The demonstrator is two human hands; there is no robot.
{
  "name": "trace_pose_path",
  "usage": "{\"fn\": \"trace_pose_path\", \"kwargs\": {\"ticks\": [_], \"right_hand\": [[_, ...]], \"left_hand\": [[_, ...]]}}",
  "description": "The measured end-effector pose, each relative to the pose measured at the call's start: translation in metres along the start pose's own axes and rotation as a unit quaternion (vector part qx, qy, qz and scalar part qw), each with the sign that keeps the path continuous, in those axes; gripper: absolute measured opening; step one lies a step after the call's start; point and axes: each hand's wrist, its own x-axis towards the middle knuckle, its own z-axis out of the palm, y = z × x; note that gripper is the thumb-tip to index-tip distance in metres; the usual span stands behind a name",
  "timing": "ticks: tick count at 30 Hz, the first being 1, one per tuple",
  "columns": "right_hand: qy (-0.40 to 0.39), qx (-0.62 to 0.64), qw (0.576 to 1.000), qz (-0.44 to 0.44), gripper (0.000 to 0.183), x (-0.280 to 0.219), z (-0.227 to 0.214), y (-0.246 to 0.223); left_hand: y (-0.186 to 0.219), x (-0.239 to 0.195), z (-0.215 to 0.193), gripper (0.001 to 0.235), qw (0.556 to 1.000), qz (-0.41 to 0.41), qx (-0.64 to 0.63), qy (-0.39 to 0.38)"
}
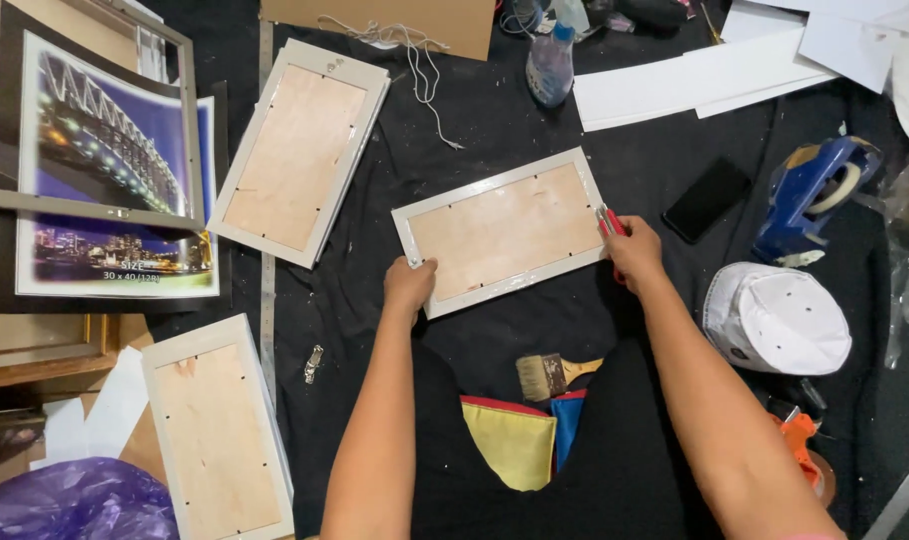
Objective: The person measures and marks a white card, then cuts it to size using a ruler and utility knife. They place the cut card into a frame, apply tape to secure it, and attach a wooden backing board. Finally, they trim excess tape around the frame edges.
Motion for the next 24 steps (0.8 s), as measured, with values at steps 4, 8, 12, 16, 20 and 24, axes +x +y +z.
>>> {"fn": "trace_pose_path", "kwargs": {"ticks": [4,8,12,16,20,24], "right_hand": [[-0.006,0.001,1.0,0.009,0.049,-0.002,-0.007,0.011],[-0.012,-0.053,0.998,0.026,0.041,-0.014,-0.03,0.014],[-0.008,0.054,0.998,0.017,0.04,-0.02,-0.015,0.008],[-0.059,0.182,0.981,-0.006,0.038,-0.071,-0.001,-0.063],[-0.182,0.253,0.948,0.069,0.062,-0.096,0.009,-0.111],[-0.212,0.232,0.948,0.05,0.055,-0.094,0.024,-0.093]], "left_hand": [[-0.01,0.008,0.003,0.086,0.998,0.009,0.054,-0.012],[-0.032,0.038,0.013,0.082,0.995,0.021,0.101,0.004],[0.034,-0.041,0.012,0.088,0.979,0.056,0.196,0.031],[0.053,-0.065,0.022,0.083,0.932,0.104,0.346,-0.015],[0.034,-0.04,0.027,0.096,0.926,0.105,0.36,-0.038],[0.036,-0.036,0.026,0.1,0.932,0.107,0.342,-0.057]]}}
